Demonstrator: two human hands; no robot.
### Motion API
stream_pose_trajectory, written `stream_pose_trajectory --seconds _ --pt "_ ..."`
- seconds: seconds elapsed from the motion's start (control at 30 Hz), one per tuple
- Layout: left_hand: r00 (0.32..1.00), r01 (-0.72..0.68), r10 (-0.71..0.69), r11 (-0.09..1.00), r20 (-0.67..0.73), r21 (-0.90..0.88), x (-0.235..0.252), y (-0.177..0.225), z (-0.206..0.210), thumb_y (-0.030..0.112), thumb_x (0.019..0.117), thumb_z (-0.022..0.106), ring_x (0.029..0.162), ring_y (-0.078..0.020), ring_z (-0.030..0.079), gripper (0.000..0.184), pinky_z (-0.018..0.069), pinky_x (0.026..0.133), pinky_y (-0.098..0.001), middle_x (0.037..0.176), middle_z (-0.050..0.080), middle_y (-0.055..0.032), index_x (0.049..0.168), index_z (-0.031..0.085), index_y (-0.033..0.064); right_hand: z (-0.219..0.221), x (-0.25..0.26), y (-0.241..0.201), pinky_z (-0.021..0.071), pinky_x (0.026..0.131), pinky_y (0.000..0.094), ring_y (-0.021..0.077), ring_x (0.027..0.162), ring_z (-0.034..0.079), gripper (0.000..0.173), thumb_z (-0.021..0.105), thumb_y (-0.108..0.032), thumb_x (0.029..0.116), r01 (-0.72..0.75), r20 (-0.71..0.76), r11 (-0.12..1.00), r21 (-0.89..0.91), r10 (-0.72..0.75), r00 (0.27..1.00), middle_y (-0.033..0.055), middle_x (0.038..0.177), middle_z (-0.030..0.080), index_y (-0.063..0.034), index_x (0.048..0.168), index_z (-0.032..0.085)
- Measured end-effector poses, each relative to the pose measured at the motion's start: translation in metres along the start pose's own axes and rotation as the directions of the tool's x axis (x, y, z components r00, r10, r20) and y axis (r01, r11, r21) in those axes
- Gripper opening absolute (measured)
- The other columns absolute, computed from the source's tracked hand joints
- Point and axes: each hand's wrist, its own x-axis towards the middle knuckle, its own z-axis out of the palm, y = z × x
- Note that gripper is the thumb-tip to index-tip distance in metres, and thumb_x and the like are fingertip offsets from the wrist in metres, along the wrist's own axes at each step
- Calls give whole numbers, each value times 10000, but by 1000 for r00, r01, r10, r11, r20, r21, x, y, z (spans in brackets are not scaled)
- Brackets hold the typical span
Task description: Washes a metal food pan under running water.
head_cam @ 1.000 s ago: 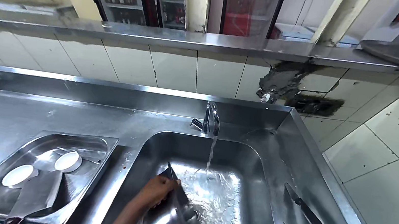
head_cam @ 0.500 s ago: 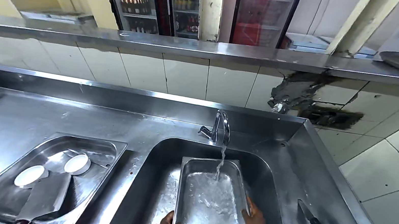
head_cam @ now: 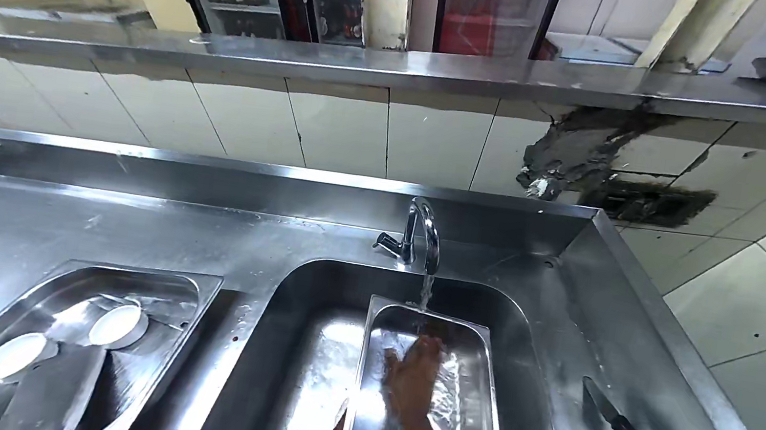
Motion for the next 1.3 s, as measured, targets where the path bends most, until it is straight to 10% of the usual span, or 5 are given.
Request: stream_pose_trajectory --seconds 0.33,0.63,0.73,0.93,1.3 --pt "706 -684 708 689 22 -241 187 -302 -55 -40 896 624 955 -143 715 368 622 776 -329 1099 735 -124 1254 578 -111 15 -41 76 214 1231 656 364 1541 298 755 370 -658 1008 413 116 911 3 -411 904 176 1647 351 -160 1572 435" --pt "969 -200 177 972 -174 -123 84 -125 -8 -168 712 595 919 -71 663 369 557 848 -286 1151 695 -146 1073 658 -121 9 -51 -60 218 1262 546 398 1500 372 528 451 -151 1025 276 99 924 265 -311 945 237 1590 418 75 1502 442" --pt "534 -826 846 521 -3 -215 178 -244 -51 27 870 683 952 -93 702 288 604 730 -234 1158 717 -139 1139 660 -74 -19 -103 -52 115 1274 591 427 1546 248 740 608 -248 961 305 342 829 469 -489 802 304 1630 292 124 1535 326" --pt "935 -272 270 962 -230 24 79 -106 -28 -185 695 582 1162 -149 643 430 538 954 -299 1450 553 -224 1113 671 -139 -67 -124 27 259 1270 453 270 1476 439 526 270 -316 1136 51 772 808 587 -578 266 171 1566 481 -15 1519 468" --pt "937 -280 313 938 -156 202 46 -100 -14 -159 723 597 1408 -281 492 297 443 1118 -396 1518 470 -267 1010 670 -143 -59 1 75 -73 1244 642 268 1604 86 575 455 -269 1059 380 653 905 -193 -171 738 70 1714 223 -95 1597 355"
